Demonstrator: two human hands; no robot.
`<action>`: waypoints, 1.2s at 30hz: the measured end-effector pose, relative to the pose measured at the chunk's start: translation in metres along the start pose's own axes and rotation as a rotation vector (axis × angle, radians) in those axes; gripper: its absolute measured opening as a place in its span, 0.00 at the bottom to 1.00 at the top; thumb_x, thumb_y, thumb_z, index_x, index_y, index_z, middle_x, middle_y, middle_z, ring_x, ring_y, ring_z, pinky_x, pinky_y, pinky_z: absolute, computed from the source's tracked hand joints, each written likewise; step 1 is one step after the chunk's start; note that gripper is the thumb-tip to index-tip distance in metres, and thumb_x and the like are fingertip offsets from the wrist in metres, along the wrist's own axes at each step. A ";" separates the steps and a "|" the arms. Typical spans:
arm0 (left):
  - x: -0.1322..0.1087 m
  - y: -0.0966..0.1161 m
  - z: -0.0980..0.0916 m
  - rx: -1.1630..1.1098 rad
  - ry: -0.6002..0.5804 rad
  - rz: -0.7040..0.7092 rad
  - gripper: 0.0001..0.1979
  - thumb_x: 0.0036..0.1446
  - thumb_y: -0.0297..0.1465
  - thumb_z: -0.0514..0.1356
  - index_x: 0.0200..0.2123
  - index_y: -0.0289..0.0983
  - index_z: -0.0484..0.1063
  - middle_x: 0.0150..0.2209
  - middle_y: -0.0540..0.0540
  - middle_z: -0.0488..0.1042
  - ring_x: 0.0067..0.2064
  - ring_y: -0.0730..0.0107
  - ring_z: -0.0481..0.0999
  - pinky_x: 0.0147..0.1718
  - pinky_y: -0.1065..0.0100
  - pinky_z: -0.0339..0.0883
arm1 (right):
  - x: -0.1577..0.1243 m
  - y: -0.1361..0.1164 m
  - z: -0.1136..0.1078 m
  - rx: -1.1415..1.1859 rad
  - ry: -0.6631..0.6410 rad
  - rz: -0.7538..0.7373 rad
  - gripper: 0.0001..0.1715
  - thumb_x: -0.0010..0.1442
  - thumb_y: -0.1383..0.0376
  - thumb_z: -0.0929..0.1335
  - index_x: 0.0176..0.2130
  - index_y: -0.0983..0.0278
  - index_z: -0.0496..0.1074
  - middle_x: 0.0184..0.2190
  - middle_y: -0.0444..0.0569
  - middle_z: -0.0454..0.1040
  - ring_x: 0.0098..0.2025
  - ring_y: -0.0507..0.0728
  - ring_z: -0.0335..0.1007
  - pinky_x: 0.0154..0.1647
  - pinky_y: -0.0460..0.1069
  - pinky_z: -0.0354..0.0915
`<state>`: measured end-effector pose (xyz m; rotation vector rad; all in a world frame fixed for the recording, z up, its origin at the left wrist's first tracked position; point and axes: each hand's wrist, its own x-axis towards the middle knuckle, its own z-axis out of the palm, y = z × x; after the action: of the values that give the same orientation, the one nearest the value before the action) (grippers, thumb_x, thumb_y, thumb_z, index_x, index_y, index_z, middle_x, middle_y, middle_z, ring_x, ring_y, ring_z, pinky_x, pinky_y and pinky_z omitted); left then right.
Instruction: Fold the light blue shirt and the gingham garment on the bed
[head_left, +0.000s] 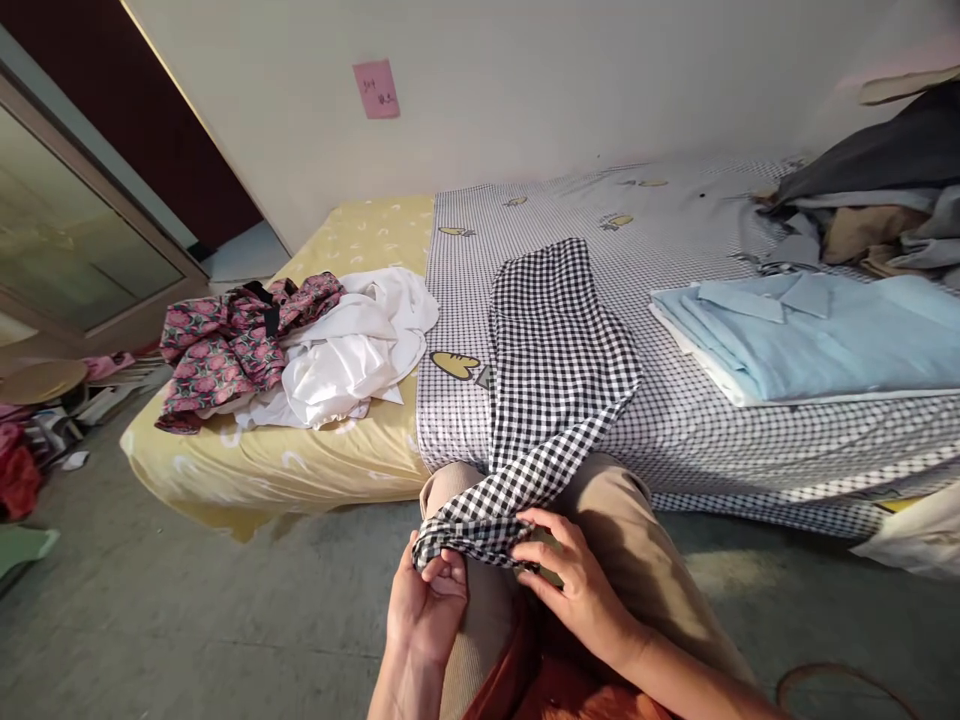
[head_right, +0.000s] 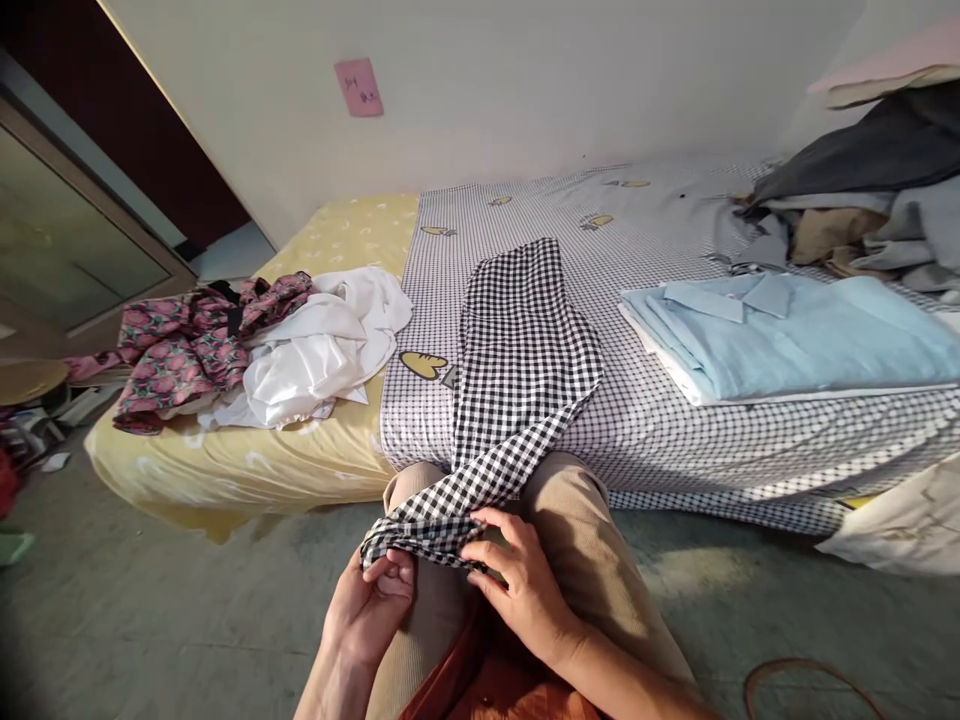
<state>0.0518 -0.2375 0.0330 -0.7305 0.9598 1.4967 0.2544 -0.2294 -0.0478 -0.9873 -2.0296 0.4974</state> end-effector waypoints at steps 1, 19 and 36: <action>-0.001 0.000 -0.002 0.012 -0.013 -0.007 0.23 0.75 0.28 0.47 0.23 0.37 0.61 0.13 0.62 0.60 0.11 0.86 0.56 0.20 0.77 0.70 | 0.002 -0.001 -0.003 0.010 0.010 -0.027 0.18 0.60 0.78 0.70 0.42 0.55 0.76 0.49 0.49 0.78 0.50 0.61 0.77 0.50 0.58 0.76; -0.003 0.002 0.001 0.021 0.045 -0.025 0.20 0.74 0.26 0.48 0.25 0.38 0.62 0.13 0.63 0.61 0.09 0.86 0.55 0.20 0.78 0.69 | 0.024 0.020 -0.007 0.185 -0.057 0.202 0.06 0.62 0.68 0.74 0.38 0.57 0.76 0.38 0.47 0.81 0.47 0.61 0.78 0.52 0.57 0.73; -0.011 -0.007 -0.003 0.249 0.000 0.070 0.17 0.72 0.27 0.53 0.27 0.35 0.67 0.16 0.59 0.67 0.09 0.84 0.54 0.16 0.73 0.71 | 0.024 0.001 -0.047 0.083 -0.108 0.074 0.22 0.52 0.81 0.69 0.36 0.54 0.79 0.50 0.48 0.80 0.59 0.63 0.74 0.56 0.60 0.74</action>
<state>0.0599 -0.2449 0.0399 -0.5222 1.1574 1.4049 0.2833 -0.2103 -0.0086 -1.0070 -2.0559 0.6818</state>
